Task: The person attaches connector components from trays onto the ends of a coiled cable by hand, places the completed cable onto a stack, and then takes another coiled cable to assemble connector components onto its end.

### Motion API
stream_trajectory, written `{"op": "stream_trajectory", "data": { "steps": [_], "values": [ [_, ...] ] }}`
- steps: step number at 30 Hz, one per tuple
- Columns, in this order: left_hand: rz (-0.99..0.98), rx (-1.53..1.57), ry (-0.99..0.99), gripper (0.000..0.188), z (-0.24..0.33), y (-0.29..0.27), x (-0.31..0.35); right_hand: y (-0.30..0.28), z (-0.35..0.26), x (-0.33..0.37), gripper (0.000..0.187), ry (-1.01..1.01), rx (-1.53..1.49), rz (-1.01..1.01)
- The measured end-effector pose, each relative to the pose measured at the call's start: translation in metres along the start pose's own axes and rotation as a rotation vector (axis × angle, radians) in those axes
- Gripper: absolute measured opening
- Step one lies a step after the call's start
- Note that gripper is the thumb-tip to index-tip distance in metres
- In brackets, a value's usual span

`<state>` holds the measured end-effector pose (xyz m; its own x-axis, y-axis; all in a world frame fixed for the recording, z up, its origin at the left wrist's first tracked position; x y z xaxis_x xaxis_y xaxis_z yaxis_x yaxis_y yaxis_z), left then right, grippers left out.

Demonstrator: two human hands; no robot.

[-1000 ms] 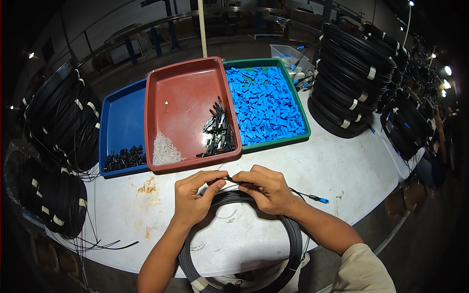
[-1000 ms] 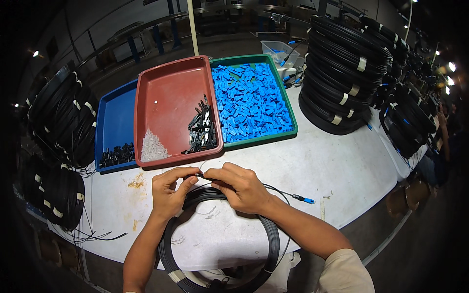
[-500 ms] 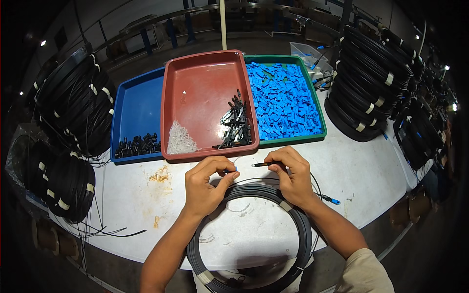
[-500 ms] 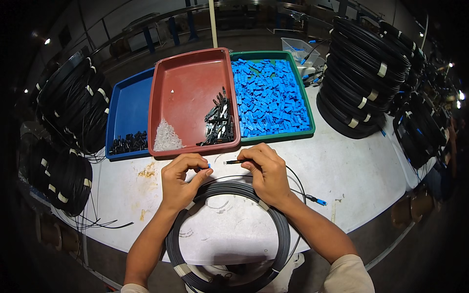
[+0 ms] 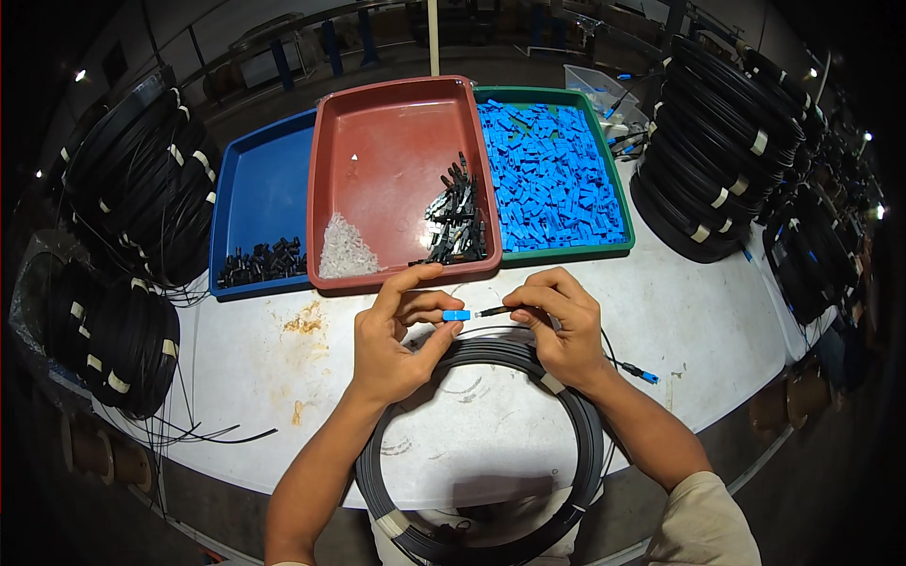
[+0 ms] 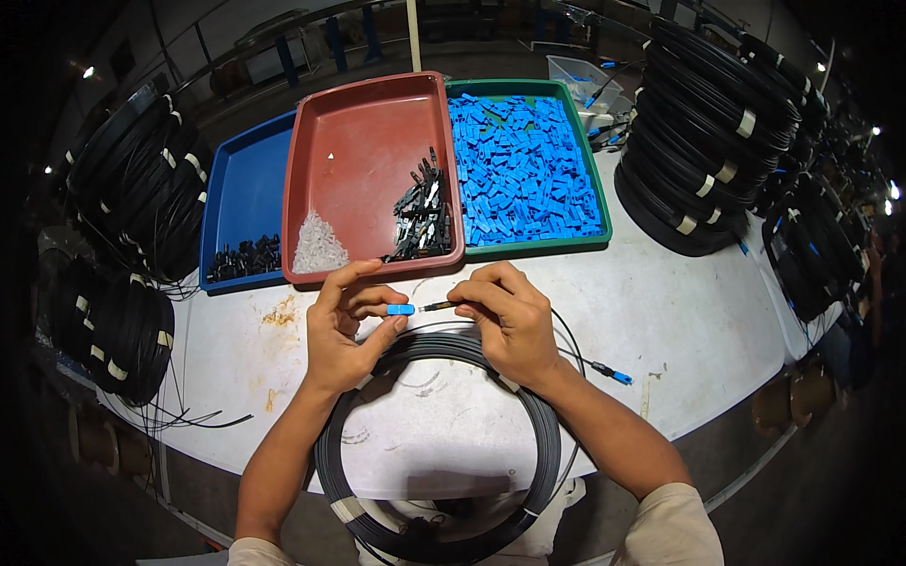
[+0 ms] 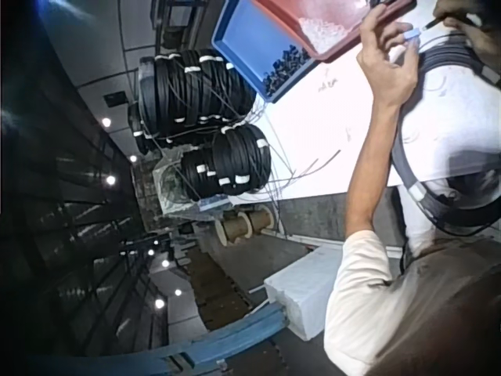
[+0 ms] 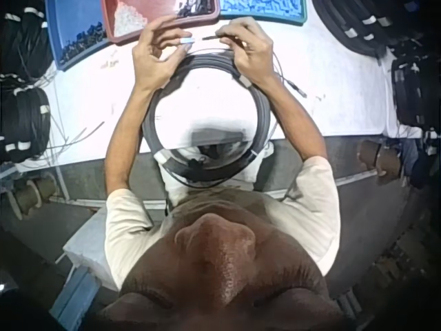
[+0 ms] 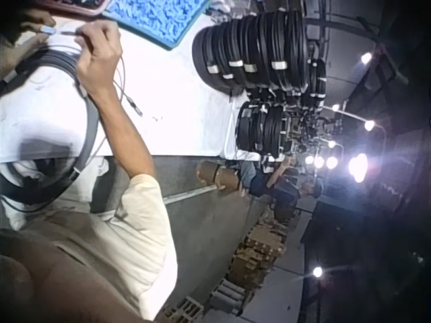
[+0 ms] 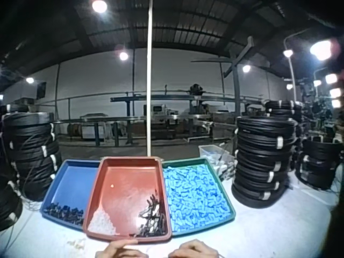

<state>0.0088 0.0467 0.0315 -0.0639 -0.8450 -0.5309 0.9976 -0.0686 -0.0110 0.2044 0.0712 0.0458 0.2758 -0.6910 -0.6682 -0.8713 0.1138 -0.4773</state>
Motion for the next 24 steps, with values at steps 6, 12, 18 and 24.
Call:
{"op": "stream_trajectory", "data": {
  "steps": [6,12,18,24],
  "values": [
    [-0.005,0.011,-0.017,0.062,0.001,0.001,0.001,0.001,-0.001,0.001,0.023,-0.009,-0.011,-0.01],
    [-0.041,-0.032,0.015,0.063,0.004,0.003,0.001,0.002,-0.003,0.002,0.023,-0.025,-0.017,-0.011],
    [-0.049,-0.059,0.051,0.062,0.005,0.005,0.001,0.002,-0.006,0.002,0.024,-0.102,0.043,-0.05],
    [-0.072,-0.111,0.073,0.063,0.003,0.001,0.002,0.004,-0.011,0.001,0.023,-0.126,0.045,-0.063]
  ]
}}
Point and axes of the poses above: each hand's wrist, its own x-axis away from the middle knuckle, its own y-axis out of the palm, z = x × y, the point moved 7 cm from there along -x, towards the middle knuckle, and after that the axes turned 10 degrees about x, right-handed, at the moved point
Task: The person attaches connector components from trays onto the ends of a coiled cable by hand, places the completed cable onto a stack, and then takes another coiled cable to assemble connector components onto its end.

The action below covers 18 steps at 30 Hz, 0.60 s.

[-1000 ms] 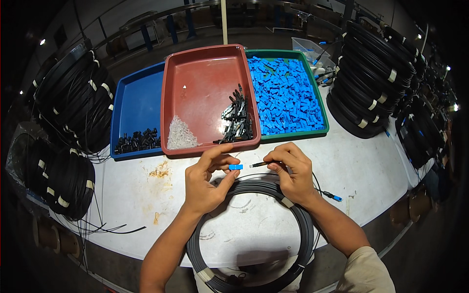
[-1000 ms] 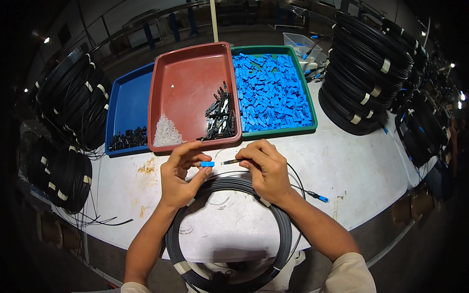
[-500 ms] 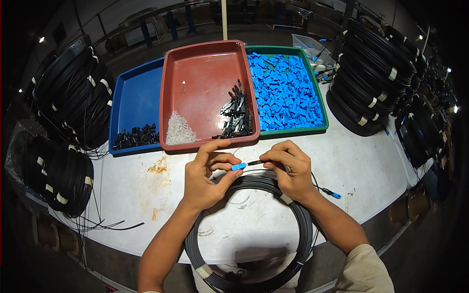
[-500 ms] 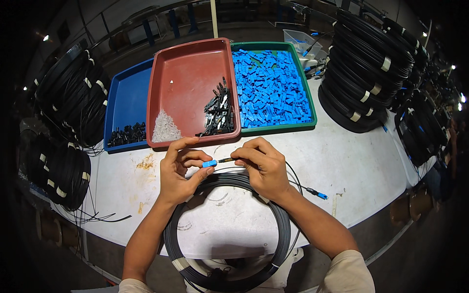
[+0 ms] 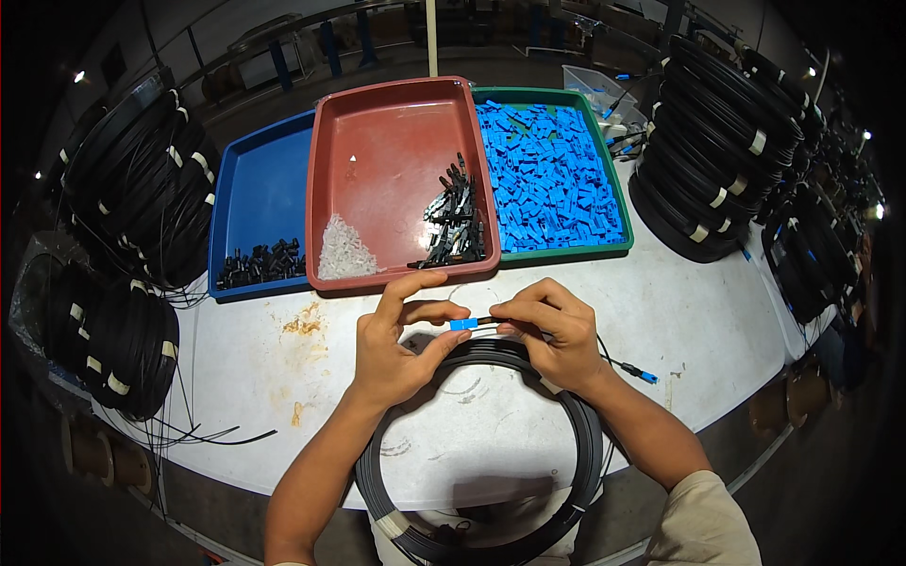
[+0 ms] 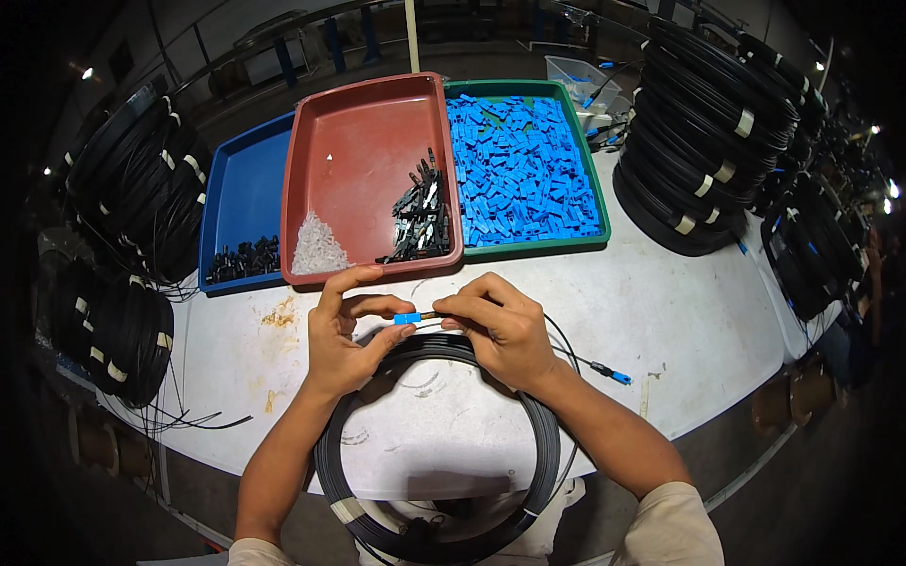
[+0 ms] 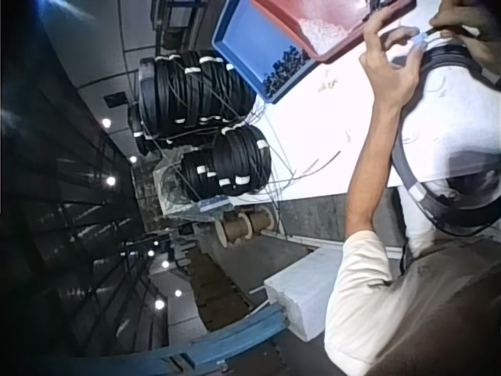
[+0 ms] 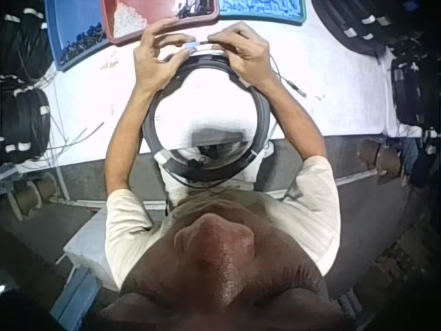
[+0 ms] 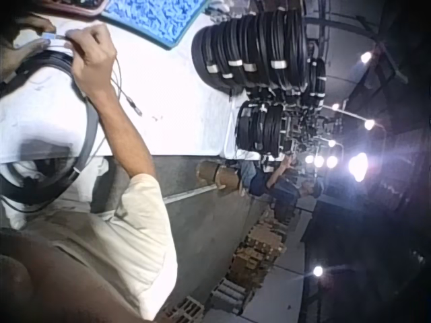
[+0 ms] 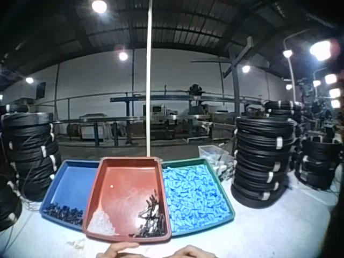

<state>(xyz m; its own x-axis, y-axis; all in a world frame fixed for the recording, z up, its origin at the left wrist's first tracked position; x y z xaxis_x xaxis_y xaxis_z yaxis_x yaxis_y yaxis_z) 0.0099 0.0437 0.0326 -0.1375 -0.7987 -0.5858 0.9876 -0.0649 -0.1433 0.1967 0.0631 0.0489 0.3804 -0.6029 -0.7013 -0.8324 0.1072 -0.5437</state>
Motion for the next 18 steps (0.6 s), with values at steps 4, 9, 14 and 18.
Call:
{"op": "stream_trajectory", "data": {
  "steps": [4,9,14,18],
  "values": [
    [0.008,-0.021,0.016,0.064,0.003,0.003,-0.001,0.001,0.002,0.0,0.021,0.039,-0.024,-0.005],
    [-0.014,-0.008,0.123,0.063,0.01,0.003,0.003,-0.001,0.008,0.0,0.02,0.007,0.12,0.032],
    [0.025,0.007,0.042,0.062,0.009,0.002,0.002,0.001,0.004,0.001,0.018,0.047,0.011,-0.028],
    [0.007,-0.021,0.075,0.063,0.011,0.003,0.0,0.001,0.007,0.001,0.015,0.031,-0.031,0.03]
  ]
}}
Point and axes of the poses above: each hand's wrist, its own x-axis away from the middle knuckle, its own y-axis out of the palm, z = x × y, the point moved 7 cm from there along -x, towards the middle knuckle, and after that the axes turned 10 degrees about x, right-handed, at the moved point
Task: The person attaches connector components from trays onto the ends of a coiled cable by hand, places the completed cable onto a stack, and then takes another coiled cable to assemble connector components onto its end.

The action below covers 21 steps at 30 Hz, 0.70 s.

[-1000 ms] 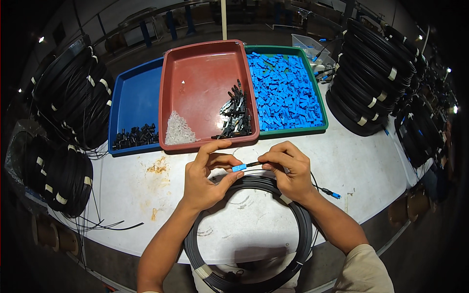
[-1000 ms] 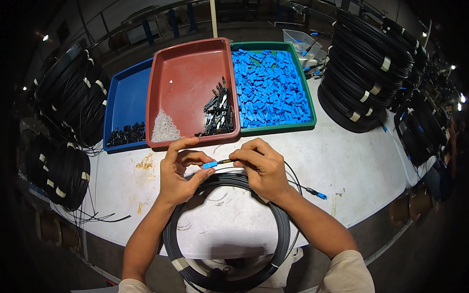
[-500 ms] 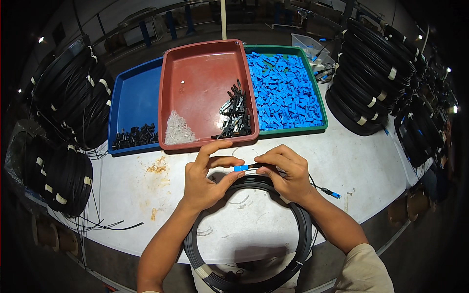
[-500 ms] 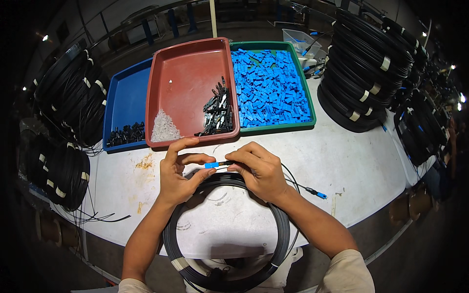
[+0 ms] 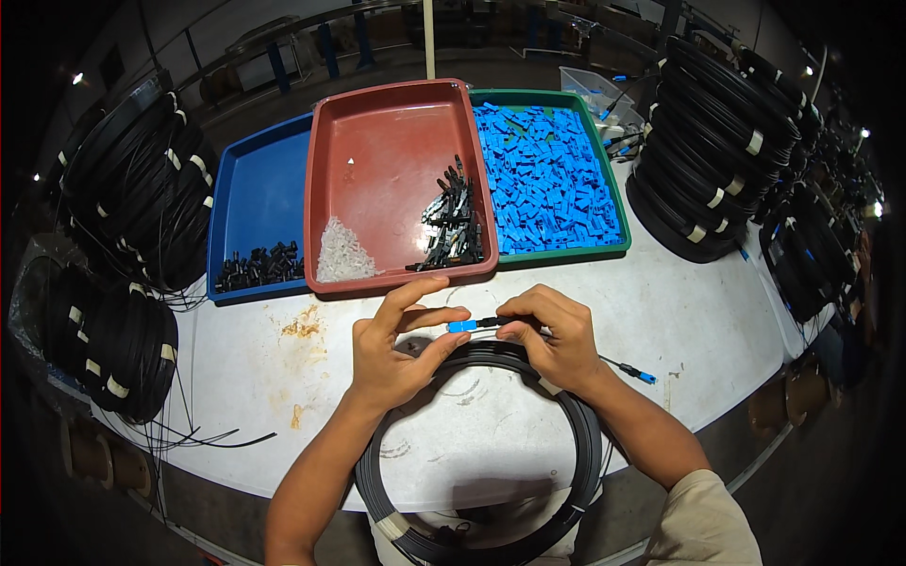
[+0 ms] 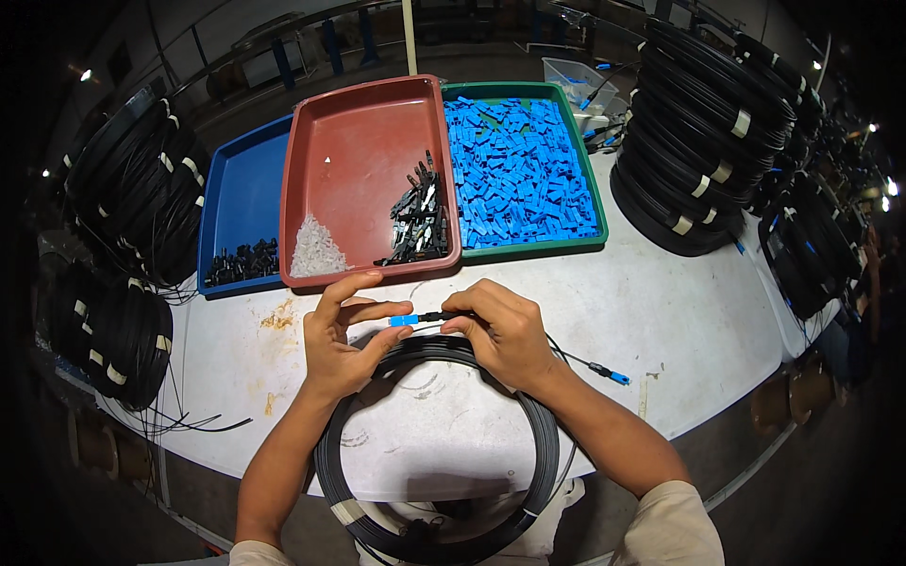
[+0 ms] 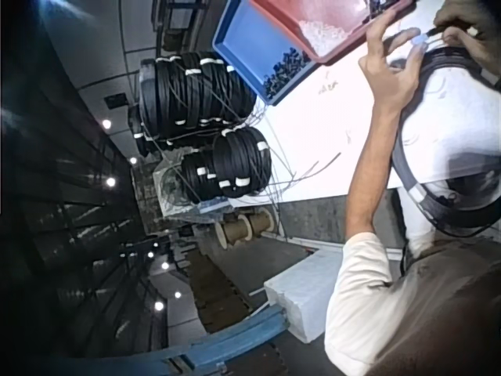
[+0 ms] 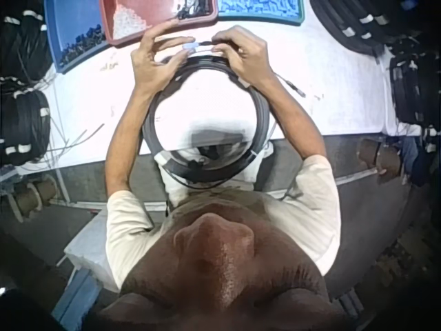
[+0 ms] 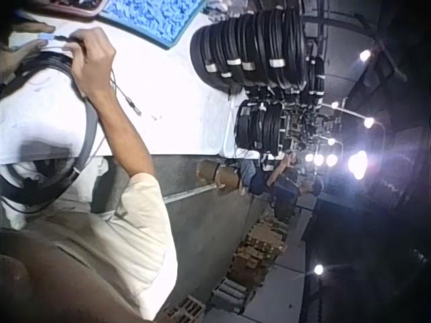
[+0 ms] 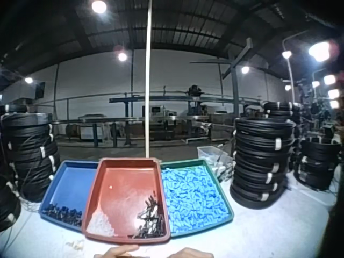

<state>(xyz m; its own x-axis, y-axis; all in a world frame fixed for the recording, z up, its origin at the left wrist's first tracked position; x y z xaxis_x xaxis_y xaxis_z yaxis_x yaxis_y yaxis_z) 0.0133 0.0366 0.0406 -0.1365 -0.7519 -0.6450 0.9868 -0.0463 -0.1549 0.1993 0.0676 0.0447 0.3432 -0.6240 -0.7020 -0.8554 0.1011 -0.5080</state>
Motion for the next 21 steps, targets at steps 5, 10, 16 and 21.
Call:
{"op": "stream_trajectory", "data": {
  "steps": [5,10,16,21],
  "values": [
    [0.04,0.058,-0.027,0.059,-0.003,-0.002,0.001,-0.002,-0.004,0.0,0.014,-0.023,0.016,-0.023],
    [-0.002,0.026,-0.053,0.061,-0.005,-0.001,-0.002,0.0,-0.007,0.0,0.013,-0.028,-0.017,-0.061],
    [-0.025,0.098,-0.184,0.064,-0.01,0.004,0.0,0.005,-0.009,-0.002,0.016,-0.067,-0.023,-0.117],
    [-0.054,0.119,-0.197,0.066,-0.011,0.009,-0.005,0.006,-0.011,-0.003,0.016,-0.067,-0.048,-0.125]
  ]
}}
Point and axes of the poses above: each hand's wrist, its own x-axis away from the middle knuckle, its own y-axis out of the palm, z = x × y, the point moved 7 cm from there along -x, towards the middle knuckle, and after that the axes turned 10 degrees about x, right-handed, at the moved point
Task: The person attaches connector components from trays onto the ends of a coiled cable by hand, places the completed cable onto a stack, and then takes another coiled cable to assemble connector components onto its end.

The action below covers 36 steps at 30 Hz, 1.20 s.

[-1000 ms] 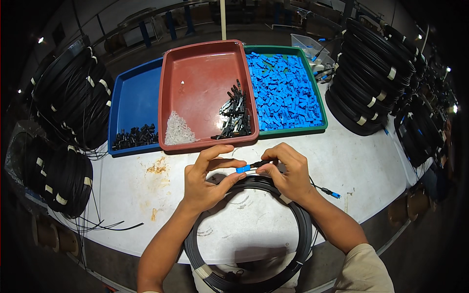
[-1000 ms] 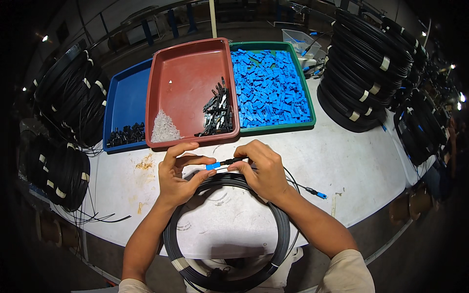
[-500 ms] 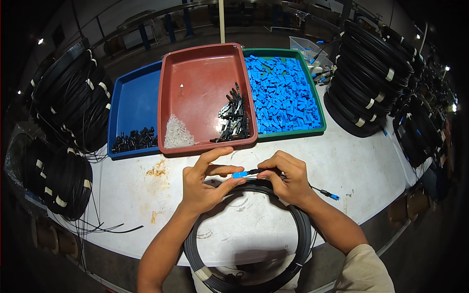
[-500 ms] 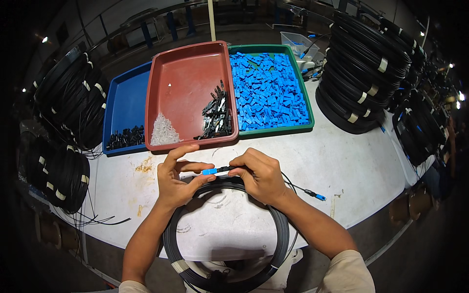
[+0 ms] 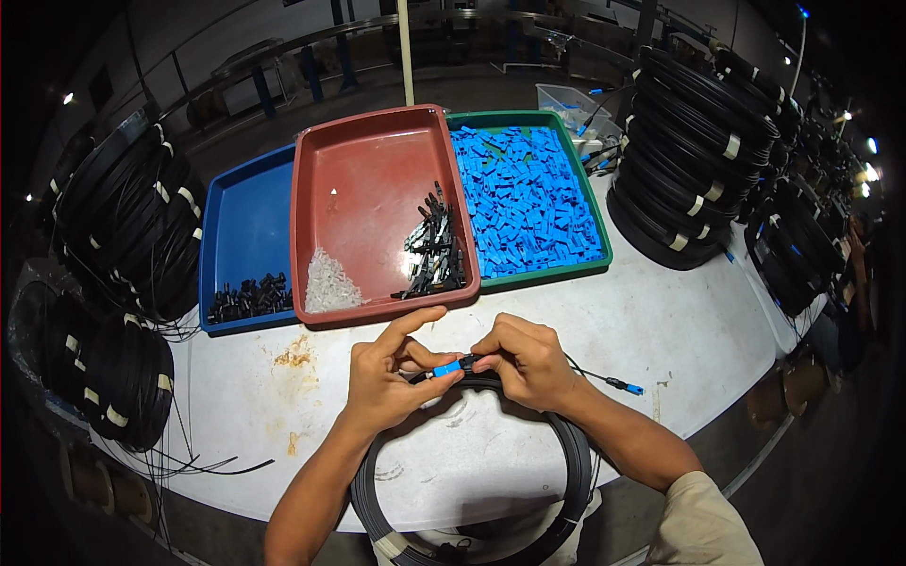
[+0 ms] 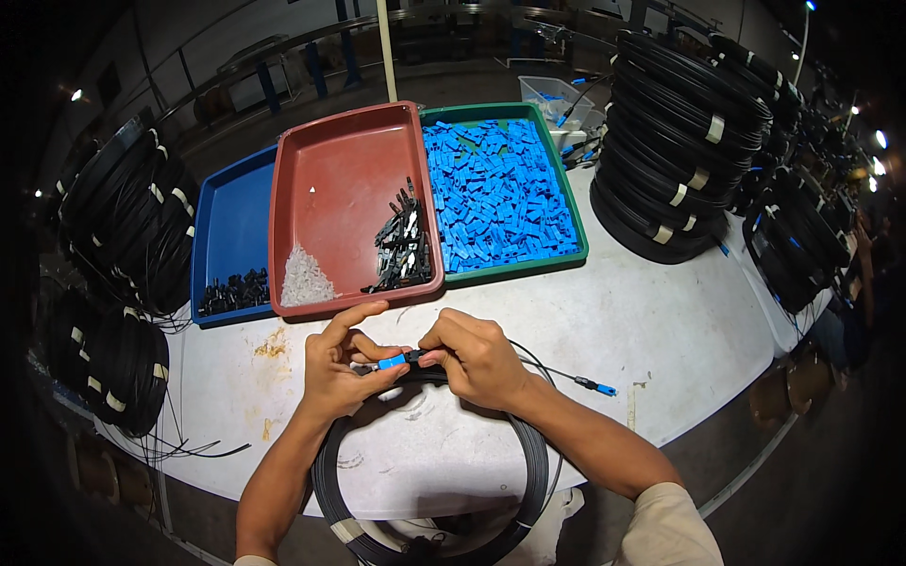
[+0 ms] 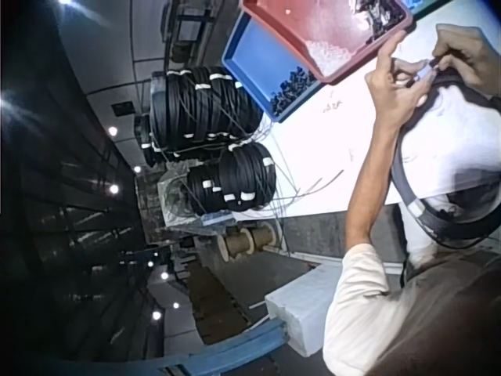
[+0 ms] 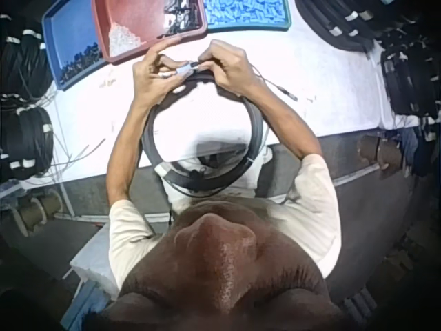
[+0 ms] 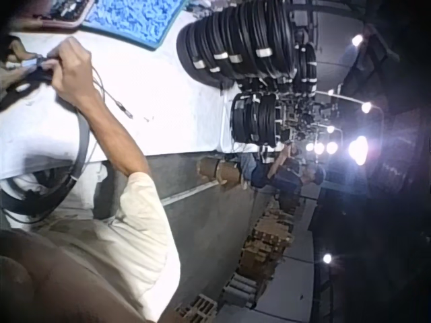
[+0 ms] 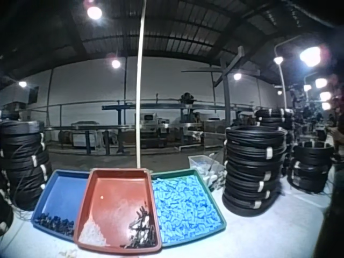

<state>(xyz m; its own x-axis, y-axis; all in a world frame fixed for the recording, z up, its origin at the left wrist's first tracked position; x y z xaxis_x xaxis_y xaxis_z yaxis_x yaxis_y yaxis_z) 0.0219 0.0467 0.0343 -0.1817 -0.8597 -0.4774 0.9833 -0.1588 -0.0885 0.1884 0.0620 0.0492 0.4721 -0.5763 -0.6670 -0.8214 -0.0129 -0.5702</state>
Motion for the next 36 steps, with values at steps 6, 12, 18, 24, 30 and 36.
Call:
{"op": "stream_trajectory", "data": {
  "steps": [6,12,18,24,30,36],
  "values": [
    [0.035,0.007,0.066,0.063,0.0,-0.004,0.005,-0.007,0.001,-0.002,0.015,-0.017,0.033,-0.003],
    [0.002,0.017,0.008,0.059,-0.002,-0.004,0.003,-0.001,-0.003,0.001,0.015,0.01,-0.006,0.009],
    [-0.023,-0.033,0.091,0.05,0.004,-0.003,0.004,-0.009,0.0,-0.001,0.015,-0.013,0.02,-0.045],
    [-0.042,-0.042,0.058,0.042,0.0,0.002,0.002,-0.003,0.002,0.004,0.012,-0.033,0.008,0.015],
    [0.01,-0.049,0.111,0.036,0.001,-0.004,0.007,-0.005,-0.002,0.002,0.013,-0.038,0.039,0.011],
    [0.01,-0.037,0.109,0.026,0.003,-0.001,0.002,-0.003,0.004,0.004,0.013,-0.039,0.049,0.017]
  ]
}}
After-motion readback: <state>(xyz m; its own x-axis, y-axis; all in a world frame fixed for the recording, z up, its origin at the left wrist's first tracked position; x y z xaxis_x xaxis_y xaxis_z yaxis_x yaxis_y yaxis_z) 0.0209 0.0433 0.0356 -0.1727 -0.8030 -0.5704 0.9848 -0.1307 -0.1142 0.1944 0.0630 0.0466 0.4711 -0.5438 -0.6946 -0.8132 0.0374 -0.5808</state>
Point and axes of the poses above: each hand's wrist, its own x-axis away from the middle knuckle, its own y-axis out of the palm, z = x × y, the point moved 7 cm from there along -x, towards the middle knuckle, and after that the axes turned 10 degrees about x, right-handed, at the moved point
